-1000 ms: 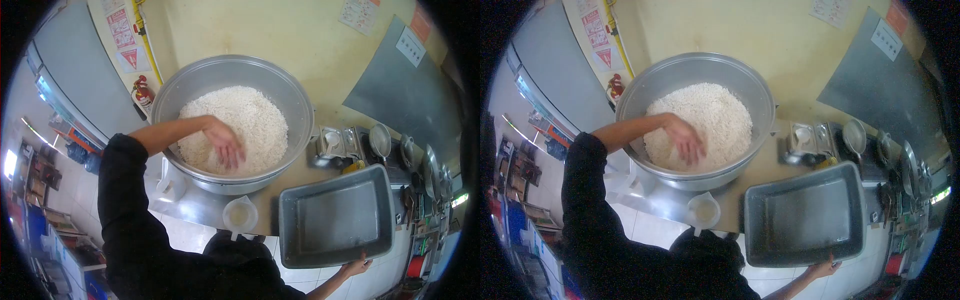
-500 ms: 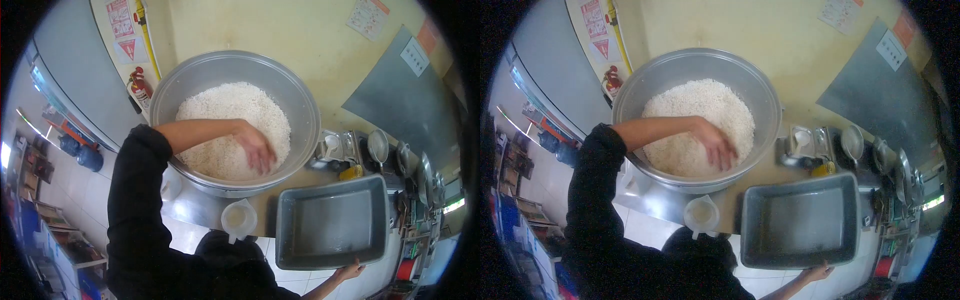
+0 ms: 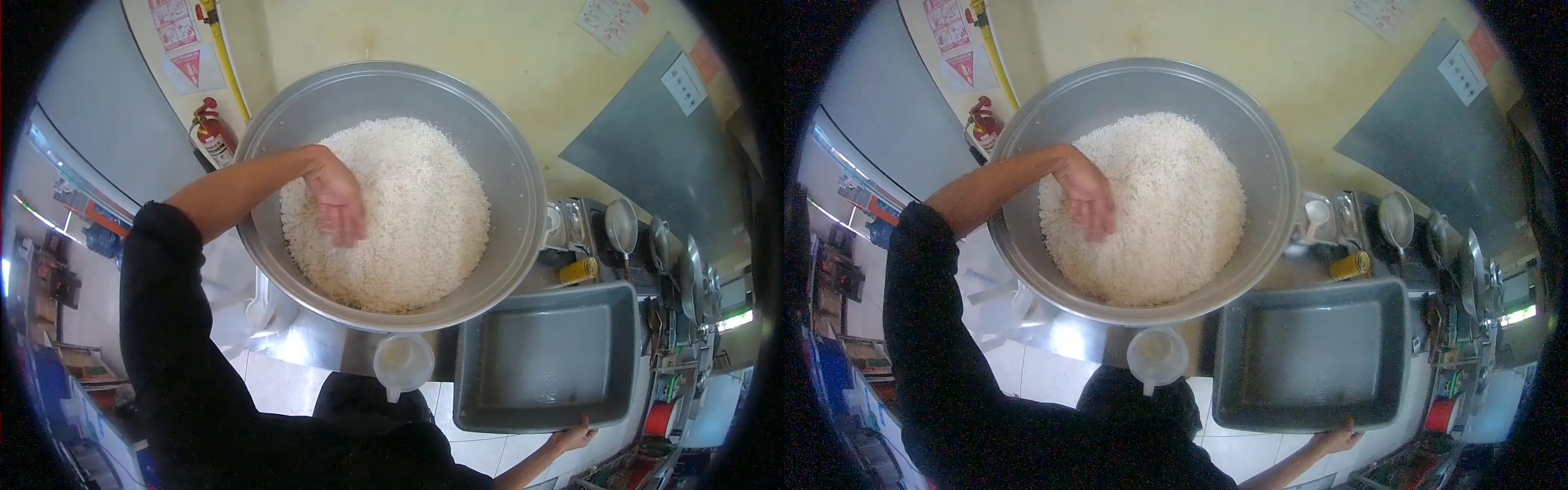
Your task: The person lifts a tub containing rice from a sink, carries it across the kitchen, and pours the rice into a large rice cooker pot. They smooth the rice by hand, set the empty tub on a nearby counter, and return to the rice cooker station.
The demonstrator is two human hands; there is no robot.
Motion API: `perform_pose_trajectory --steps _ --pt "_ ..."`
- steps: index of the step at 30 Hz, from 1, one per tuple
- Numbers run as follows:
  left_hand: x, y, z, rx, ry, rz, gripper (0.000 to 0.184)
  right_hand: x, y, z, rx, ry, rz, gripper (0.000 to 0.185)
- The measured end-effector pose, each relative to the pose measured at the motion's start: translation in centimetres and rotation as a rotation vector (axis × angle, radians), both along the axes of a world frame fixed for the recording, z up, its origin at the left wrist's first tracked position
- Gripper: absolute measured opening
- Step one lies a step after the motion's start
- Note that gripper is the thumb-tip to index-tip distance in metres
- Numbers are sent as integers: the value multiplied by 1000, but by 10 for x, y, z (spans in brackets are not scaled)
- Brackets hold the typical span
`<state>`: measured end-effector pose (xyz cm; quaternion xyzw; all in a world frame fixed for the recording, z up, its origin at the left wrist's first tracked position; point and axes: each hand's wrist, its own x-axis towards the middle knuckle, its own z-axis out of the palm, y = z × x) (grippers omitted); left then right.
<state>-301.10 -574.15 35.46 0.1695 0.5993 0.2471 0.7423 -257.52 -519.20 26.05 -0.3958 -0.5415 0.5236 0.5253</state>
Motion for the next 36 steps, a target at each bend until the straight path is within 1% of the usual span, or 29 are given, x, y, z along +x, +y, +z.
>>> perform_pose_trajectory --steps 1,3,4,5,6,7,9,11,12,14,15,17,19,21,22,24,25,27,28,30,32,33,35,36 --pt "-17 -16 -9 1 -7 1 45 1 -1 0 5 -28 -16 28" --pt "-65 -44 -15 -9 643 -14 43 5 2 -7 17 -5 -4 28" --pt "-67 -45 2 -9 647 -11 43 1 3 -10 27 35 7 28" --pt "-65 -41 34 -45 746 227 42 0 1 -10 25 39 6 28" --pt "-63 -37 50 -81 834 465 41 1 -2 -8 11 35 18 28" --pt "-62 -34 47 -82 835 461 41 2 -5 -7 -4 32 31 28" --pt "-48 -26 34 -7 652 300 39 0 -5 -8 -11 25 19 28" --pt "-17 -3 35 -73 565 51 41 -7 -6 -2 -3 20 15 29" --pt "-5 9 29 -69 562 55 41 -12 -13 4 -12 27 13 29" --pt "8 24 13 141 165 -40 45 -15 -14 5 -17 33 18 30" --pt "3 23 1 147 161 -35 45 -11 -8 0 -12 40 28 30" --pt "-15 20 -18 261 112 65 51 -9 -1 -7 -1 50 44 29" --pt "-38 3 0 191 480 411 53 -9 2 -10 -6 57 4 29" --pt "-69 -14 -6 80 1099 381 52 -7 -1 -9 -2 41 -10 28" --pt "-62 -14 4 85 1100 372 52 -8 -5 -7 3 19 -21 28" --pt "-48 -16 34 91 854 490 46 -15 -18 4 6 16 -4 28" --pt "-40 -12 45 90 852 477 46 -14 -24 8 11 8 21 27" --pt "-20 -1 68 269 872 300 41 -8 -6 -4 -6 39 24 27" --pt "-10 5 83 270 869 287 41 -5 2 -8 -16 71 39 27" --pt "13 17 117 595 853 255 38 -8 -1 -6 -8 75 48 26" --pt "37 25 154 777 864 231 35 -6 3 -10 26 86 77 25" --pt "44 24 167 776 863 232 35 -5 3 -9 25 84 77 25" --pt "54 20 184 985 933 288 32 -10 2 -7 15 28 11 32" --pt "45 16 187 1081 664 381 28 -14 -3 -3 14 34 15 32"
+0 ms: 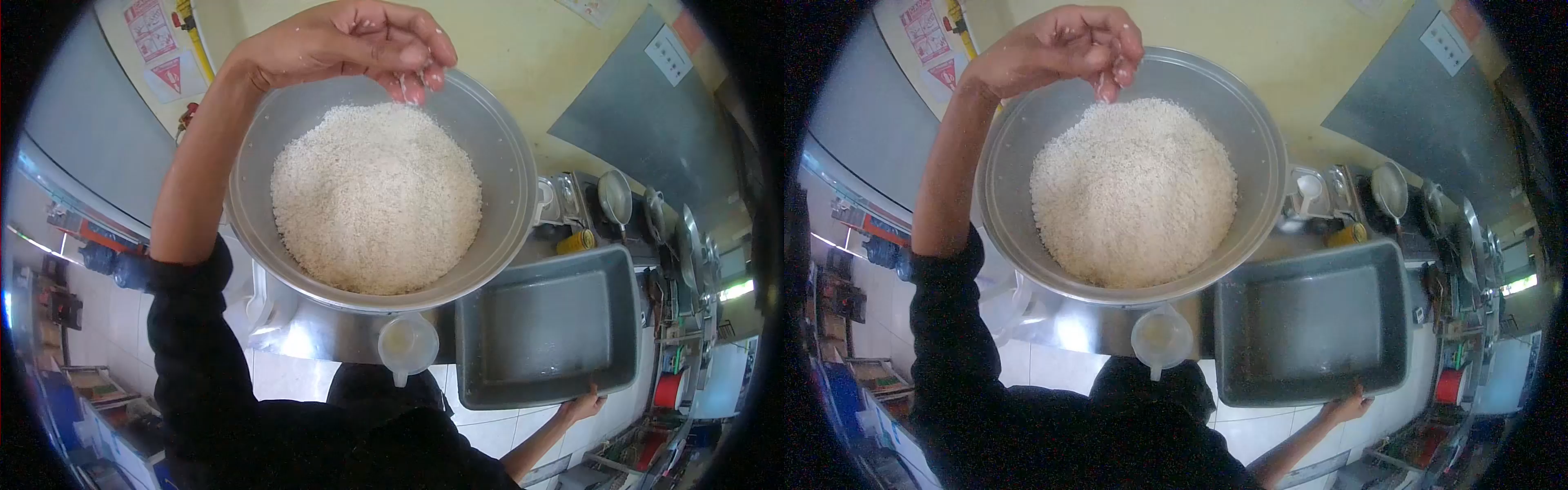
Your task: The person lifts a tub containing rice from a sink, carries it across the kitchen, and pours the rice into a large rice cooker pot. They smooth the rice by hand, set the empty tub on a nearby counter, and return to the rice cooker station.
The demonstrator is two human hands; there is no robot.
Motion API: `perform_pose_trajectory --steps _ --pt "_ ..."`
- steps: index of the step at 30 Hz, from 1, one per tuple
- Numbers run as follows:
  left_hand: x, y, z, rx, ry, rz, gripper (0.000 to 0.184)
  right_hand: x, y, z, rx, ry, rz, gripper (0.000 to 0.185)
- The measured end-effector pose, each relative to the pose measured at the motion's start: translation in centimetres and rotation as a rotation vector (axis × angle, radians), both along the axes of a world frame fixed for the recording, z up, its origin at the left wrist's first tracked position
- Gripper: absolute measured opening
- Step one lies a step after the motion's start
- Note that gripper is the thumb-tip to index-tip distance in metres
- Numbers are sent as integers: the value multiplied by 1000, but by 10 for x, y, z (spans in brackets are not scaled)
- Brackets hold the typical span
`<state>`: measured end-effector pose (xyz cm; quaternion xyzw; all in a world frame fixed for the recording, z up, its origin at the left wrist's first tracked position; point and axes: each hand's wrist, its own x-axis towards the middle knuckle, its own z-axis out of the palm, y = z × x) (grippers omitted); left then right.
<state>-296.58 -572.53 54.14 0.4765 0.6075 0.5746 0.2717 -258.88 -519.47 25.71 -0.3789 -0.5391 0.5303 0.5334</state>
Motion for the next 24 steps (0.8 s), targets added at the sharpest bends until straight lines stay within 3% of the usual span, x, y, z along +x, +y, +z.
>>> perform_pose_trajectory --steps 3,5,6,10,14,16,18,20,21,22,24 --pt "-25 5 -27 68 -17 17 34 -5 -7 9 -12 23 8 33" --pt "-47 11 -106 -12 -541 70 39 4 -1 5 -68 -3 72 30" --pt "-45 12 -122 -19 -545 62 39 13 -11 5 -72 -7 62 30" --pt "-56 12 -131 -676 199 419 36 -2 -12 16 -22 66 27 29" --pt "-48 11 -99 -839 282 257 23 4 0 13 -7 30 55 38" --pt "-27 17 -78 -953 920 443 26 6 0 19 -7 27 12 40" --pt "-31 13 -78 -565 919 574 36 2 -13 32 -52 113 100 42" --pt "-19 6 -55 -307 874 519 36 11 -11 30 1 92 86 39" --pt "12 12 -36 -275 703 571 36 18 -9 31 31 35 72 37" --pt "31 10 -20 -315 693 644 35 23 -12 36 27 34 19 37" --pt "43 -22 -10 -103 168 683 30 37 -11 39 72 16 -68 39"
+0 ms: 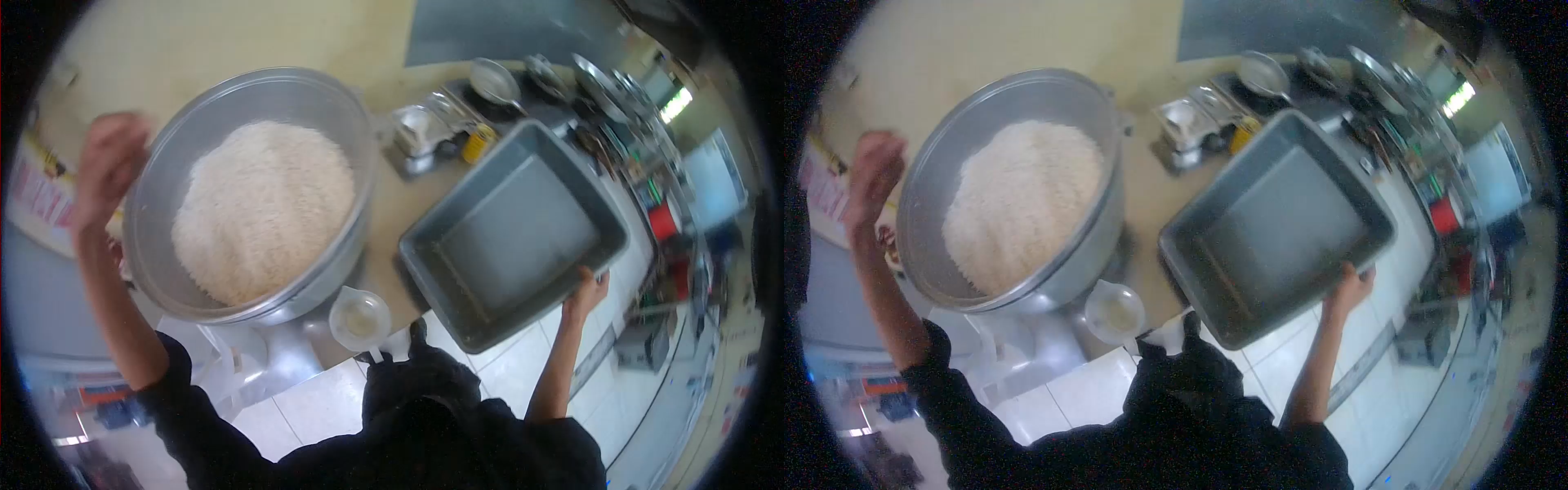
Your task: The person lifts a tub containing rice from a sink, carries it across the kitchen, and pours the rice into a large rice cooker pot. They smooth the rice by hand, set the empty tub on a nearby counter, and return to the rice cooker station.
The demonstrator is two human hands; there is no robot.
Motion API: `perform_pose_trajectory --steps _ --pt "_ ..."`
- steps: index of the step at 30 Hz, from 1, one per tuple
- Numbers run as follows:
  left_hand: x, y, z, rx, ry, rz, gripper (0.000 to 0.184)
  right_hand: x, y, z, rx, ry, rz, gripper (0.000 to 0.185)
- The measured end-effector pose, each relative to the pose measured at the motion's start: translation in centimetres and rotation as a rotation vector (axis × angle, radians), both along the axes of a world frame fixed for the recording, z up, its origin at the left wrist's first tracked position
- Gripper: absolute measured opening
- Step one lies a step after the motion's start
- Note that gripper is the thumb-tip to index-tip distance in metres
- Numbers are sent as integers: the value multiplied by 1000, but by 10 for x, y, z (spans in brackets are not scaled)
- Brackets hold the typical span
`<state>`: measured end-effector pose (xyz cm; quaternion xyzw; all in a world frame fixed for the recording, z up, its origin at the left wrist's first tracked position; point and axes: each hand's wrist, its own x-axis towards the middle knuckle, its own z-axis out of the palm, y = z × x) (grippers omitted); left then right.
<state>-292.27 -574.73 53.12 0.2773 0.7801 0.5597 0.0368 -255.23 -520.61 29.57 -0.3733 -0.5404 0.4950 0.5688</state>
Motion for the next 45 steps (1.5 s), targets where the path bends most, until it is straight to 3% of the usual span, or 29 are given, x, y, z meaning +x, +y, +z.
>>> perform_pose_trajectory --steps 1,2,4,5,6,10,12,14,16,18,19,20,21,22,23,24,25,27,31,37,41,42,43,45 --pt "1 -2 -8 419 -55 50 22 11 6 -4 0 -7 -49 43" --pt "-16 2 -26 409 -52 17 22 22 8 -6 34 11 -28 46" --pt "-59 18 -85 -228 280 -95 15 41 10 -6 59 46 -22 49" --pt "-61 28 -88 -550 454 -139 19 51 10 -1 124 -10 -64 48" --pt "-45 39 -75 -555 478 -151 19 63 10 5 192 -65 -105 48" --pt "65 112 -30 -142 48 89 32 127 17 24 316 -55 -187 40" --pt "131 148 10 -406 350 106 31 177 40 16 401 -89 -220 43" --pt "190 187 19 -312 821 119 25 219 48 25 379 -108 -271 39" --pt "226 214 9 -140 631 -20 17 274 61 16 337 -63 -325 38" --pt "281 256 -28 73 404 -264 14 327 75 9 324 -213 -343 38" --pt "317 286 -49 -2 303 -148 15 353 80 7 320 -209 -379 38" --pt "333 313 -88 31 181 -215 16 383 82 1 342 -293 -425 37" --pt "360 350 -120 1 225 -345 27 410 83 -5 361 -383 -461 36" --pt "354 372 -189 -44 32 -544 29 434 81 -12 343 -384 -499 35" --pt "360 394 -261 7 -512 -652 19 453 77 -11 239 -320 -520 34" --pt "376 417 -353 162 -1308 -515 15 477 77 -22 264 -423 -565 31" --pt "402 416 -440 -102 -1366 -522 16 501 74 -35 283 -525 -609 27" --pt "471 394 -533 -672 -1361 -649 24 533 58 -42 242 -589 -691 22" --pt "563 410 -531 -1046 -1667 -671 47 597 45 -54 208 -706 -924 13" --pt "616 570 -520 -1223 -1588 -676 85 682 56 -61 -6 -775 -1219 17" --pt "643 691 -566 -1054 -1566 -850 101 730 86 -78 -84 -754 -1482 24" --pt "661 733 -533 -1049 -1527 -609 93 742 96 -86 -106 -668 -1538 28" --pt "665 770 -553 -1049 -1531 -628 93 752 109 -91 -94 -673 -1551 28" --pt "665 837 -617 -691 -1304 -867 87 772 138 -102 -157 -611 -1677 47"
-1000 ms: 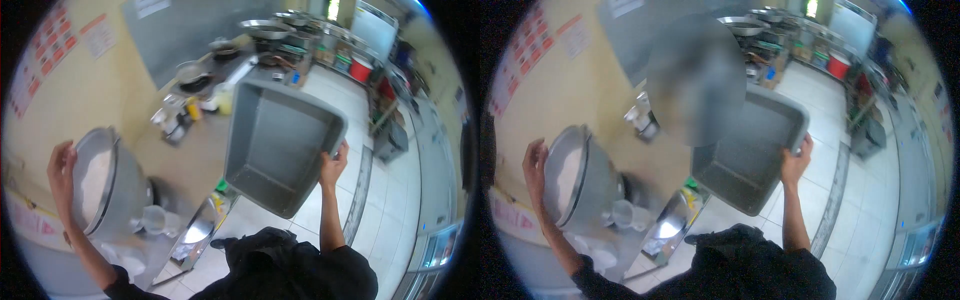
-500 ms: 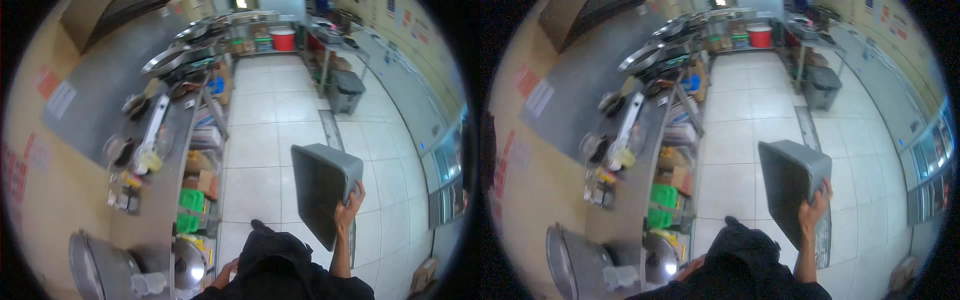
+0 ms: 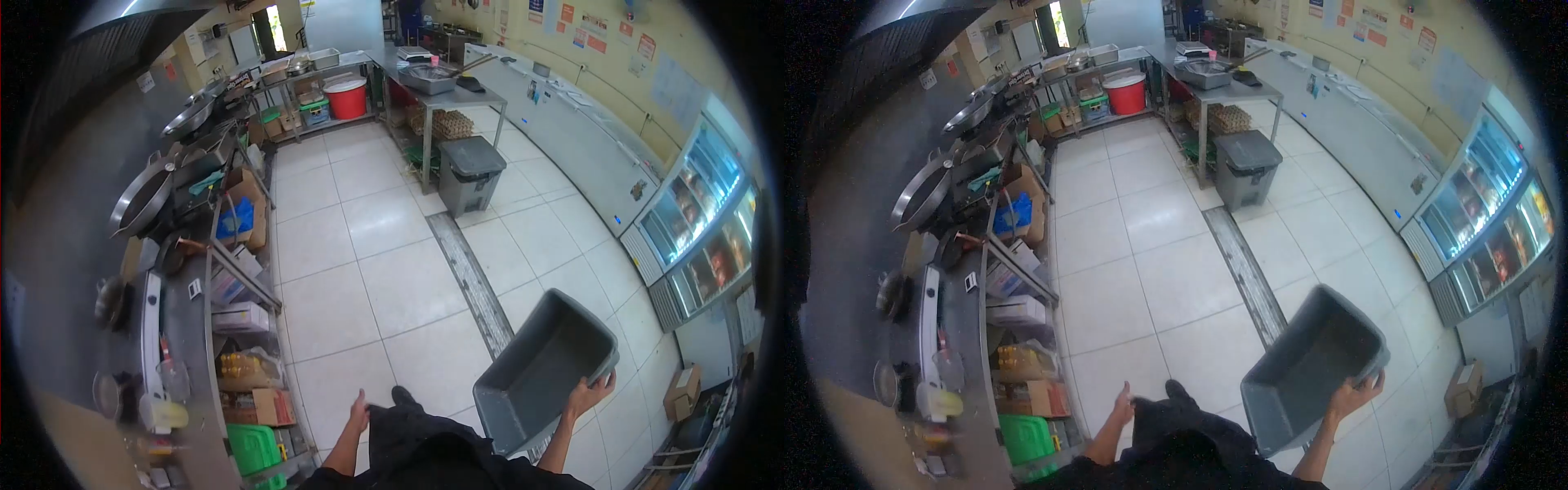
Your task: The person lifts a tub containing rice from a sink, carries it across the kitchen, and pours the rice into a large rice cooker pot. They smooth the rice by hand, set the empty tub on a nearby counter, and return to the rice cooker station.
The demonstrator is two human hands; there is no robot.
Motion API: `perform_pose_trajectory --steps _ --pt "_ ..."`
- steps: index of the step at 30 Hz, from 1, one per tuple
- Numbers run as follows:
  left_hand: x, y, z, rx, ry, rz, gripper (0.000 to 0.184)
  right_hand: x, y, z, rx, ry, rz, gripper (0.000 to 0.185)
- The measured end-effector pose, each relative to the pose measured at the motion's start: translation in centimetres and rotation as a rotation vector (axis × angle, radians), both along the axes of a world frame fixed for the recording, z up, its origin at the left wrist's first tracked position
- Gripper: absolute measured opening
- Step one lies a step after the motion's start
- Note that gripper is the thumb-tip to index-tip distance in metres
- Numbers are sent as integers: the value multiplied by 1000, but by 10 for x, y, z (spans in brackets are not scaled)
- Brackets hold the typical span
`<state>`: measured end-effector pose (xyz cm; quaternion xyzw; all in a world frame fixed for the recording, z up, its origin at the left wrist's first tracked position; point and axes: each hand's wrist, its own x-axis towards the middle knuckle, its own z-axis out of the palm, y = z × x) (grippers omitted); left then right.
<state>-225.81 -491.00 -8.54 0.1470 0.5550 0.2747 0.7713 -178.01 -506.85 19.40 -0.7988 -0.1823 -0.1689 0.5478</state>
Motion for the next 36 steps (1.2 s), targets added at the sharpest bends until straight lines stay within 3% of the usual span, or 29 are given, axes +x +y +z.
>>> perform_pose_trajectory --steps 2,5,8,9,10,11,12,14,16,19,24,26,28,30,32,33,35,36 --pt "28 79 22 43 271 190 68 24 39 -11 24 76 -10 63" --pt "53 182 40 236 291 16 53 22 103 12 -37 12 -124 69" --pt "87 270 83 310 139 -206 44 23 173 30 176 -26 -93 68" --pt "100 296 90 316 152 -180 44 28 196 36 200 -25 -183 66" --pt "114 319 95 384 120 -318 43 34 219 35 221 -23 -277 64" --pt "128 335 99 446 87 -465 42 54 234 17 274 -20 -251 63" --pt "145 350 107 448 92 -462 42 64 261 15 276 -17 -247 63" --pt "180 376 123 509 114 -565 47 84 314 18 577 308 -159 45" --pt "207 406 109 409 -39 -649 57 116 366 -9 628 429 -105 40" --pt "270 461 131 68 -197 -482 71 154 466 -18 758 676 5 38" --pt "342 576 193 222 -169 -267 76 195 645 -14 713 794 103 45" --pt "345 624 200 298 -269 -62 71 209 710 -11 698 722 201 45" --pt "350 667 190 326 -303 -6 66 228 767 -10 673 700 259 45" --pt "351 705 176 386 -104 -58 63 238 818 -16 657 696 295 45" --pt "340 738 126 459 90 -211 45 260 867 -20 688 691 253 30" --pt "333 754 108 499 203 -311 40 278 887 -34 700 760 251 36" --pt "317 782 115 657 529 -561 33 292 934 -35 730 797 203 32" --pt "307 795 110 652 553 -628 36 303 946 -30 738 821 160 29"
